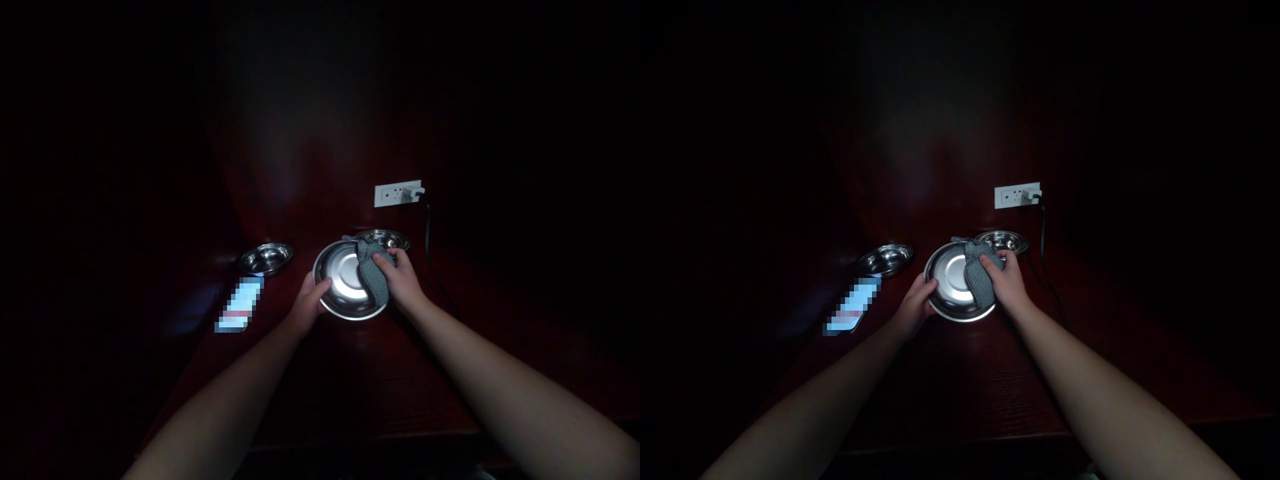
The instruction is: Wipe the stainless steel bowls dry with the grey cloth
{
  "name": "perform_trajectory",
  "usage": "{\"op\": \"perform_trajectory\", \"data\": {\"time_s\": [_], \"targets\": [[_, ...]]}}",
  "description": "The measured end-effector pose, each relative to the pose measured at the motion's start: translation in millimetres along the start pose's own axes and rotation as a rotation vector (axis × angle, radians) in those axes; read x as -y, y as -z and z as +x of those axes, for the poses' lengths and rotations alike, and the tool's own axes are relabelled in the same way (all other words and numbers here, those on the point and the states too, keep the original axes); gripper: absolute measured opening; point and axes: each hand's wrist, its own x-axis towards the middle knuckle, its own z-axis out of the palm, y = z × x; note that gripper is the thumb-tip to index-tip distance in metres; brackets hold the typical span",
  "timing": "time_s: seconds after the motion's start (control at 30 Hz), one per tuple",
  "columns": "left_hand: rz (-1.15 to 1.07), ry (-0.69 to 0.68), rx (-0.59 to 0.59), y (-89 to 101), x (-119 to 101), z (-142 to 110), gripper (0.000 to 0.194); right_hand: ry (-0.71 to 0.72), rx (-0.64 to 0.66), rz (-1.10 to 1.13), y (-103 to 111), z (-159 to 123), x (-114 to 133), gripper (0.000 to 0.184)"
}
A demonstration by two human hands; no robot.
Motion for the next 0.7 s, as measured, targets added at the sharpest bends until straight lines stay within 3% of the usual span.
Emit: {"op": "perform_trajectory", "data": {"time_s": [0.17,0.7], "targets": [[0.073,-0.082,-0.102,3.7,-2,7,0.043,0.01,0.071,-0.064,-1,-1,-4,0.045],[0.153,-0.131,-0.112,8.6,-7,14,0.04,0.014,0.155,-0.056,0,-5,1,0.041]]}}
